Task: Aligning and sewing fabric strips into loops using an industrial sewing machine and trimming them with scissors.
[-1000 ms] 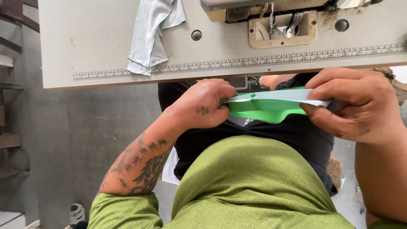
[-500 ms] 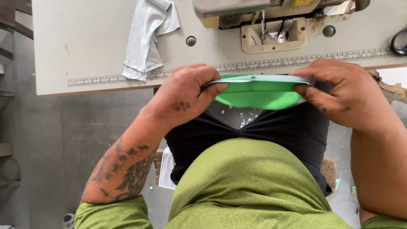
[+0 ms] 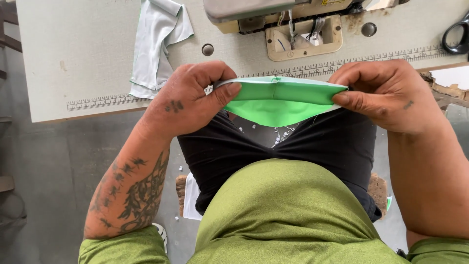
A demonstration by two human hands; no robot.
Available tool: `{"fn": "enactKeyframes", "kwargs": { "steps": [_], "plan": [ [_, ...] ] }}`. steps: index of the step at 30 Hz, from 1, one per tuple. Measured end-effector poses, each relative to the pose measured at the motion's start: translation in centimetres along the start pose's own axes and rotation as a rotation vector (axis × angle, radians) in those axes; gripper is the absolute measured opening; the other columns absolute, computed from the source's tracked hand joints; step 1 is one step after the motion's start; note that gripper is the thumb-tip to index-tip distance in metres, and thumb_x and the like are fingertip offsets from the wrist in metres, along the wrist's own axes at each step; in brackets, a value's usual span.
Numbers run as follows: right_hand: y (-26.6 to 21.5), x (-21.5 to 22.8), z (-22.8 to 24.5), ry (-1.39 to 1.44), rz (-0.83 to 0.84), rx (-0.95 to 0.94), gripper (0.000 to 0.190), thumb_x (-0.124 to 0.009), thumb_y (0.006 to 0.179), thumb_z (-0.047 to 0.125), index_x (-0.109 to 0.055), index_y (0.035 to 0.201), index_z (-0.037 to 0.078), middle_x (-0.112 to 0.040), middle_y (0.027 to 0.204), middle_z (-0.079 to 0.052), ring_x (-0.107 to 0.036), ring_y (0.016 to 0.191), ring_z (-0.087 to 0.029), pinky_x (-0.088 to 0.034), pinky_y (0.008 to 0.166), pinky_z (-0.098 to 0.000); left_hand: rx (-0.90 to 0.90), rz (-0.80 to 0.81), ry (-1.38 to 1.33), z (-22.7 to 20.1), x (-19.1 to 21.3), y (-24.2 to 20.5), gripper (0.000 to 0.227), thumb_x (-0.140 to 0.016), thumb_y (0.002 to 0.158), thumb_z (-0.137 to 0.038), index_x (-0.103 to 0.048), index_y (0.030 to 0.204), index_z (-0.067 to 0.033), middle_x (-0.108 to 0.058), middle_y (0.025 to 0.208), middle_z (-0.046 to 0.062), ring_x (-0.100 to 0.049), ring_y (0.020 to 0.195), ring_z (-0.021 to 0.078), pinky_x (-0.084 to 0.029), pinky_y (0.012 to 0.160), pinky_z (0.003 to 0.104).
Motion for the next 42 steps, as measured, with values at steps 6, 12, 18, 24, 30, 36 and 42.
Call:
{"fn": "enactKeyframes", "kwargs": {
  "steps": [6,12,18,24,30,36,42],
  "plan": [
    [0.9,-0.7,-2.3,0.129,-0.102,0.013,0.017,-0.075,0.097,0.008,-0.071,0.111,0.0,-0.073,0.113,-0.012,-0.071,0.1,-0.018,-0.062,0.091,-0.0265,0.019,-0.092,0.073,0.5,1.8,1.9,0.021,-0.066,0.11,-0.016,-0.066,0.09,-0.0115,-0.055,0.068,-0.005,-0.049,0.059,0.0088,-0.041,0.054,0.027],
    [4.5,-4.1,-6.2,0.403,-0.158,0.101,0.012,-0.077,0.099,0.016,-0.071,0.101,0.006,-0.072,0.11,-0.007,-0.071,0.099,-0.018,-0.06,0.096,-0.0317,0.052,-0.092,0.292,3.1,4.6,6.9,0.021,-0.065,0.112,-0.025,-0.069,0.093,-0.0156,-0.05,0.067,-0.004,-0.045,0.062,0.0133,-0.038,0.056,0.036],
    [7.1,-6.0,-10.7,0.508,-0.358,0.069,0.022,-0.077,0.103,0.009,-0.065,0.104,-0.01,-0.069,0.085,-0.018,-0.073,0.071,-0.023,-0.066,0.073,-0.0372,-0.089,-0.077,0.557,6.7,5.4,11.0,0.028,-0.057,0.113,-0.034,-0.071,0.104,-0.0115,-0.07,0.091,0.009,-0.066,0.081,0.0322,-0.048,0.069,0.05],
    [7.9,-7.6,-8.4,0.452,-0.396,0.03,0.017,-0.071,0.106,0.007,-0.066,0.099,-0.009,-0.064,0.075,-0.016,-0.072,0.063,-0.024,-0.065,0.064,-0.0336,-0.152,-0.113,0.605,8.6,4.3,12.7,0.025,-0.059,0.112,-0.032,-0.069,0.106,-0.0101,-0.068,0.092,0.011,-0.065,0.082,0.033,-0.048,0.07,0.05],
    [8.1,-8.4,-7.8,0.375,-0.402,0.073,0.02,-0.068,0.109,0.008,-0.068,0.099,-0.009,-0.064,0.072,-0.018,-0.071,0.063,-0.024,-0.062,0.063,-0.0334,-0.22,-0.137,0.646,10.5,2.6,14.5,0.023,-0.062,0.111,-0.031,-0.067,0.108,-0.0087,-0.067,0.094,0.012,-0.063,0.083,0.0338,-0.047,0.071,0.05],
    [9.8,-8.7,-6.7,0.415,-0.433,0.127,0.02,-0.065,0.109,0.009,-0.067,0.101,-0.009,-0.063,0.073,-0.017,-0.067,0.065,-0.021,-0.061,0.066,-0.0319,-0.287,-0.183,0.693,13.1,1.5,16.0,0.022,-0.065,0.11,-0.029,-0.066,0.11,-0.0073,-0.065,0.096,0.013,-0.062,0.084,0.0346,-0.047,0.073,0.05],
    [10.3,-9.2,-5.7,0.456,-0.455,0.135,0.02,-0.065,0.108,0.01,-0.068,0.101,-0.008,-0.064,0.075,-0.017,-0.069,0.067,-0.02,-0.062,0.067,-0.0317,-0.342,-0.24,0.734,12.5,1.0,16.9,0.022,-0.067,0.109,-0.028,-0.064,0.112,-0.0059,-0.064,0.098,0.015,-0.061,0.086,0.0354,-0.047,0.074,0.05]
  ]
}}
Point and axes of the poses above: each hand's wrist, its own y-axis towards the middle knuckle, its own x-axis out of the back of the hand, z = x × y, the point moved 2 cm from there along y, towards the middle knuckle
